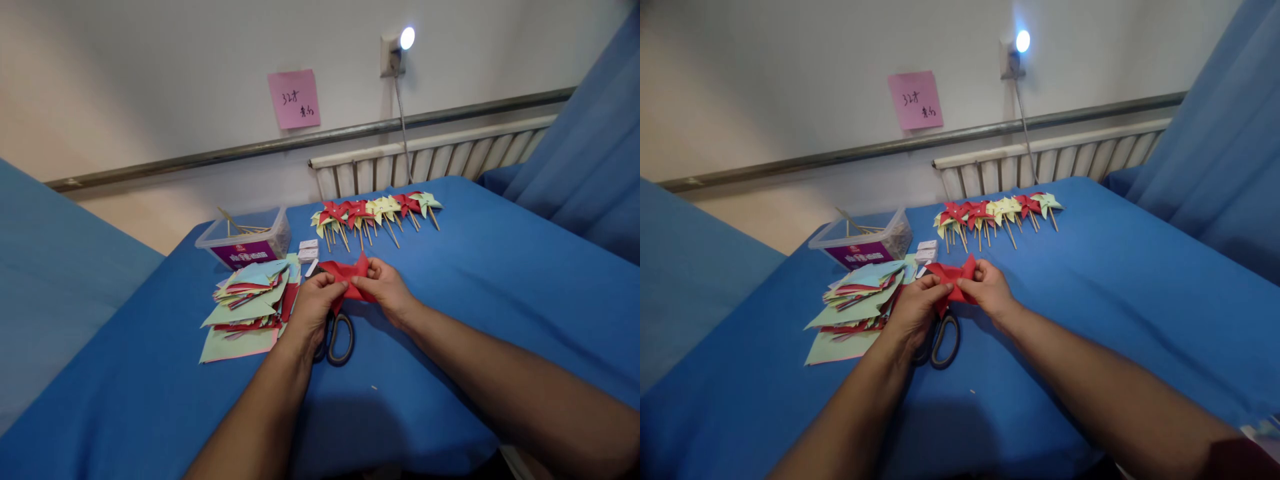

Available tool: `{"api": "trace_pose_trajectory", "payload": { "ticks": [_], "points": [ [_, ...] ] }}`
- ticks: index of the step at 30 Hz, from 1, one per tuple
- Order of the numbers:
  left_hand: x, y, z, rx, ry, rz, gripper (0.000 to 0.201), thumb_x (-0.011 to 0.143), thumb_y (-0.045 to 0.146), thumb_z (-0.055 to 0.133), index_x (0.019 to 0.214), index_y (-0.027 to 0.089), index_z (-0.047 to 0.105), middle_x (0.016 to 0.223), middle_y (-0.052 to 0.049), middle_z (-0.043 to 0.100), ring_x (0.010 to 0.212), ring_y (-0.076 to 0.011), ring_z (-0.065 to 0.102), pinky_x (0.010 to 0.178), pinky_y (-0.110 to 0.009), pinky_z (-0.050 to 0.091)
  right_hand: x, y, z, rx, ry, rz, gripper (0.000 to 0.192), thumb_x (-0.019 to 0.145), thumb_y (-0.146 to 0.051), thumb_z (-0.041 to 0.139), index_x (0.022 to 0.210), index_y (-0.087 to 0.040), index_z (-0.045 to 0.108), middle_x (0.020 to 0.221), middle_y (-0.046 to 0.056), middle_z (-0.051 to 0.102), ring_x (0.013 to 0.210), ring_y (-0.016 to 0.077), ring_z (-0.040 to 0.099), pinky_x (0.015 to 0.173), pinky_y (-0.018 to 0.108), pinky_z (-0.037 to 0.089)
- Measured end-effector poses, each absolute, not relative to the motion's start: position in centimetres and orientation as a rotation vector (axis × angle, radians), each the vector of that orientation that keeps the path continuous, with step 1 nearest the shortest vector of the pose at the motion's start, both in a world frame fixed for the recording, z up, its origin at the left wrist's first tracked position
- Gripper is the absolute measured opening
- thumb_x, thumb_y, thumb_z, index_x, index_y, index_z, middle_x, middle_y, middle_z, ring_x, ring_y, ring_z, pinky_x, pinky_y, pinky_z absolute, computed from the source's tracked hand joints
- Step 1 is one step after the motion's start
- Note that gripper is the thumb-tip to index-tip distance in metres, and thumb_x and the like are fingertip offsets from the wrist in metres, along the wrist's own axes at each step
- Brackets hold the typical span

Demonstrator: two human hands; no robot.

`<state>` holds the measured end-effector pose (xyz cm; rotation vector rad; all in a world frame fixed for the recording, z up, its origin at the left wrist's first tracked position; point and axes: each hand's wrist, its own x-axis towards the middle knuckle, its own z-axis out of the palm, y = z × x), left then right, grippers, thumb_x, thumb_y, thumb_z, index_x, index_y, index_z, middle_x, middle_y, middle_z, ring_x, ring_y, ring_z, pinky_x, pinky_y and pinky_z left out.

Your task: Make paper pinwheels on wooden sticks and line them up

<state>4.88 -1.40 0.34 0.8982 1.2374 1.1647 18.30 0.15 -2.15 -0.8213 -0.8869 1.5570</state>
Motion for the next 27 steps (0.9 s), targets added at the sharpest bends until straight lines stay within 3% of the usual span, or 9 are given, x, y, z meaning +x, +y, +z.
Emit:
{"api": "trace_pose_trajectory", "payload": {
  "ticks": [12,16,23,27],
  "points": [
    [4.5,-1.0,0.2,0.930,1.239,1.157,0.020,0.055,0.020,0.078,0.066,0.014,0.063,0.059,0.000,0.063,0.049,-0.0103,0.053,0.052,-0.023,0.038,18.7,0.4,-2.5,-0.793,-0.928,1.558,0.035,0.061,-0.029,0.080,0.086,-0.020,0.058,0.075,-0.002,0.068,0.064,0.0123,0.063,0.066,0.027,0.049],
    [3.4,-0.6,1.4,0.803,1.168,1.404,0.021,0.054,0.018,0.078,0.067,0.013,0.063,0.062,0.000,0.065,0.053,-0.0109,0.057,0.057,-0.024,0.044,19.3,1.2,-2.9,-0.904,-0.939,1.438,0.033,0.067,-0.038,0.077,0.088,-0.019,0.061,0.074,-0.001,0.067,0.066,0.0112,0.061,0.064,0.024,0.045],
    [1.3,0.2,3.2,0.627,1.113,1.784,0.023,0.051,0.014,0.079,0.065,0.014,0.060,0.061,0.001,0.064,0.056,-0.0110,0.059,0.059,-0.023,0.048,19.2,3.1,-5.3,-1.089,-1.193,1.236,0.026,0.066,-0.040,0.072,0.067,-0.018,0.057,0.057,-0.004,0.056,0.051,0.0097,0.048,0.051,0.023,0.036],
    [1.5,0.2,2.9,0.614,1.100,1.806,0.024,0.052,0.015,0.080,0.064,0.014,0.059,0.062,0.001,0.064,0.056,-0.0114,0.059,0.059,-0.024,0.048,18.4,2.7,-5.9,-1.140,-1.494,1.005,0.015,0.077,-0.033,0.062,0.072,-0.019,0.063,0.067,-0.001,0.061,0.061,0.0122,0.054,0.059,0.025,0.041]
  ]
}}
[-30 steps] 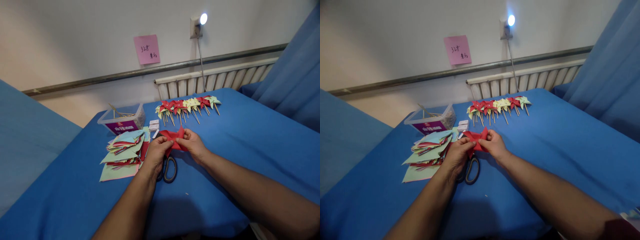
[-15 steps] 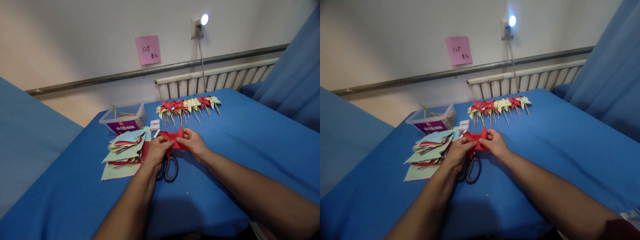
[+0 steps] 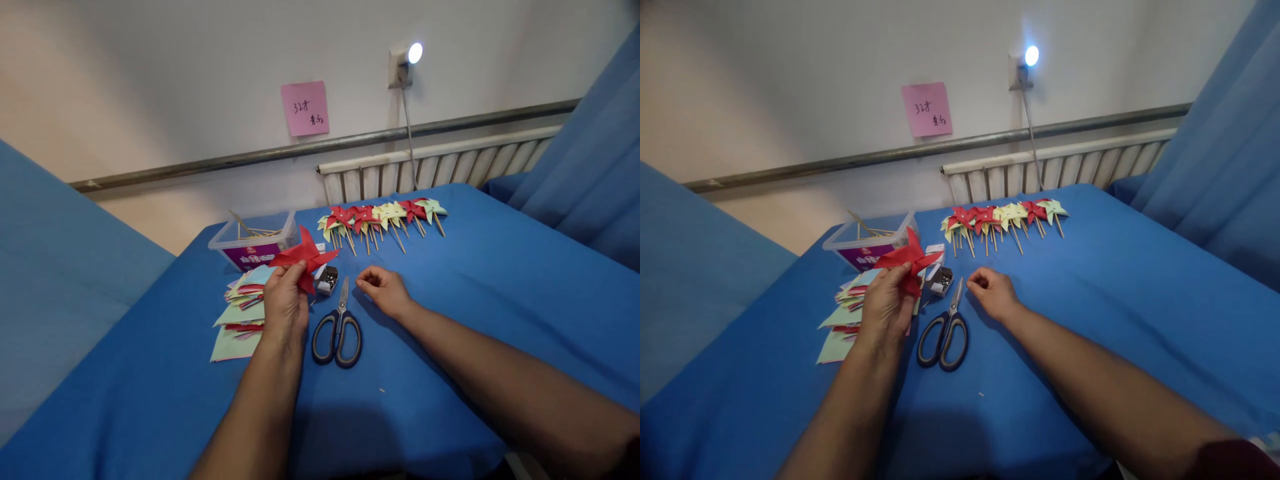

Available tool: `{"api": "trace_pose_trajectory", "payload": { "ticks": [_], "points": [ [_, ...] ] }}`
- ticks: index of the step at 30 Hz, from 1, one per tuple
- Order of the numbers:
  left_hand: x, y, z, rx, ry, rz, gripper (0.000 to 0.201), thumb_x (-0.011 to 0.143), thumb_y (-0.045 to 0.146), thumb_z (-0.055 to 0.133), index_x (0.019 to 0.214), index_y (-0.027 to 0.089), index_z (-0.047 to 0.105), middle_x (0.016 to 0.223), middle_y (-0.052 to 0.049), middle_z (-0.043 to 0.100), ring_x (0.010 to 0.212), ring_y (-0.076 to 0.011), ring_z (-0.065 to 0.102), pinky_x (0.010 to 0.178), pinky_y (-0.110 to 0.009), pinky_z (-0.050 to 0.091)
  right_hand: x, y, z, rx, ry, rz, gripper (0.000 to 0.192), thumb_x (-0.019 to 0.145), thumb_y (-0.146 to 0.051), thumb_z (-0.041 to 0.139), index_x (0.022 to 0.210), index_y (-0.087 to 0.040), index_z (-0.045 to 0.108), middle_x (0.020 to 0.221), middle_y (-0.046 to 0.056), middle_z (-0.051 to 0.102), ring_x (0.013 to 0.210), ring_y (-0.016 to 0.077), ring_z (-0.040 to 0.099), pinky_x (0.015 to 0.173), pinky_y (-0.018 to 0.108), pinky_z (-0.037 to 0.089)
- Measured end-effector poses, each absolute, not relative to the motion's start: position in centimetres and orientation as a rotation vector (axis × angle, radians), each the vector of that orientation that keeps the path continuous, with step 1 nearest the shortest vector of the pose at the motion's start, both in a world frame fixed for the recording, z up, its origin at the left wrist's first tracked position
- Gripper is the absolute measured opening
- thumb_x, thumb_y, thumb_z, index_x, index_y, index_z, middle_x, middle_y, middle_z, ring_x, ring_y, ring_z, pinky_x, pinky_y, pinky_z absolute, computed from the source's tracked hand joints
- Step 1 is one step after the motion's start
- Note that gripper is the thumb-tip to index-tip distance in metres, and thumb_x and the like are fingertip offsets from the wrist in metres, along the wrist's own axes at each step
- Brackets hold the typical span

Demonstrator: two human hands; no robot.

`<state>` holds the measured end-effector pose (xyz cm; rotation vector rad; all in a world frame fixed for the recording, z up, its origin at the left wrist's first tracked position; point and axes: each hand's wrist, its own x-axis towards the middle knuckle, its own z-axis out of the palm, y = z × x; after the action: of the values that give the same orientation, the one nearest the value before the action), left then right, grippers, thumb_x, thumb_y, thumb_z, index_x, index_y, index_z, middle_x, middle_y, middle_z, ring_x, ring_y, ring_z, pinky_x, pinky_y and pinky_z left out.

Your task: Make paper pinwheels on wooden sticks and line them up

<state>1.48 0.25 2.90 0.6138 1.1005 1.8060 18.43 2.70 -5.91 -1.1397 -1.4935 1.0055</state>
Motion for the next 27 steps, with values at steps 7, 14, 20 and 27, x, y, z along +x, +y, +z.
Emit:
{"api": "trace_pose_trajectory", "payload": {
  "ticks": [7,14,20,27],
  "points": [
    [2.3,0.0,2.5,0.606,1.050,1.801,0.022,0.051,0.013,0.079,0.062,0.013,0.060,0.059,0.001,0.064,0.054,-0.0097,0.058,0.058,-0.022,0.046,15.3,2.6,-3.7,-1.333,-2.043,0.575,0.019,0.086,-0.028,0.055,0.096,-0.023,0.072,0.093,0.004,0.065,0.084,0.0167,0.061,0.077,0.028,0.044],
    [2.2,-0.1,2.6,0.594,1.034,1.796,0.021,0.051,0.012,0.078,0.062,0.013,0.061,0.058,0.002,0.065,0.055,-0.0098,0.059,0.061,-0.022,0.048,12.5,3.8,-2.0,-1.616,-2.195,0.498,0.029,0.087,-0.034,0.051,0.107,-0.025,0.069,0.109,0.008,0.068,0.096,0.0223,0.064,0.079,0.031,0.046],
    [2.2,0.0,2.4,0.603,1.023,1.768,0.022,0.052,0.013,0.079,0.069,0.012,0.065,0.063,-0.001,0.069,0.057,-0.0104,0.061,0.062,-0.022,0.048,11.8,4.4,-1.7,-1.684,-2.230,0.469,0.029,0.084,-0.036,0.053,0.105,-0.026,0.070,0.108,0.007,0.072,0.100,0.0235,0.066,0.079,0.030,0.048],
    [2.2,0.1,2.0,0.621,1.045,1.750,0.021,0.052,0.014,0.079,0.068,0.013,0.065,0.063,-0.001,0.068,0.057,-0.0107,0.061,0.061,-0.022,0.048,11.1,5.1,-1.8,-1.688,-2.239,0.465,0.025,0.085,-0.034,0.054,0.101,-0.027,0.072,0.106,0.005,0.074,0.098,0.0226,0.068,0.077,0.028,0.050]
  ]
}}
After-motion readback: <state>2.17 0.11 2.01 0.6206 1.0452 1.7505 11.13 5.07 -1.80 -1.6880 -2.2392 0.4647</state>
